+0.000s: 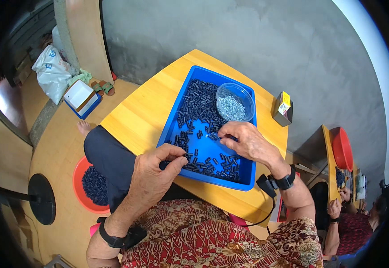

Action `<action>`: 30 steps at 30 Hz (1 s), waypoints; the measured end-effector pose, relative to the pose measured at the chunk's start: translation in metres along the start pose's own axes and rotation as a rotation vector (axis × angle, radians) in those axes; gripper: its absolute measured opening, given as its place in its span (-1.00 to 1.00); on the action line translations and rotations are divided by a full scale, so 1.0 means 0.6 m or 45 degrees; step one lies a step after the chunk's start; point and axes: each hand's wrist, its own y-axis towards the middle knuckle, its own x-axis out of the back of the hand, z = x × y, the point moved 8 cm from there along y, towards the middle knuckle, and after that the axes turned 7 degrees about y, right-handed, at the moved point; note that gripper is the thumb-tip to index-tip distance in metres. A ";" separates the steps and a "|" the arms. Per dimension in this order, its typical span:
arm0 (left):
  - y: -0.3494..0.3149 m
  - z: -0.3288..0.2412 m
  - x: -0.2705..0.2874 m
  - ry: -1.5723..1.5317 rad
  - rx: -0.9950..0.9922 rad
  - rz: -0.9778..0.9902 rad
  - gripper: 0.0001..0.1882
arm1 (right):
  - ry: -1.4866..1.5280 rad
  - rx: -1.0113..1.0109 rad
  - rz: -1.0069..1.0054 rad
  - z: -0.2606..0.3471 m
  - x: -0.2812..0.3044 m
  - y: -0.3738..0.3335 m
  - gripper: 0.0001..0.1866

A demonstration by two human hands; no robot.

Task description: Assembling small silver metal rings onto blue plastic industrial components by hand.

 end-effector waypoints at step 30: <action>0.003 0.019 -0.003 -0.443 0.114 -0.041 -0.85 | 0.624 -0.020 -0.108 0.073 -0.026 0.008 -0.92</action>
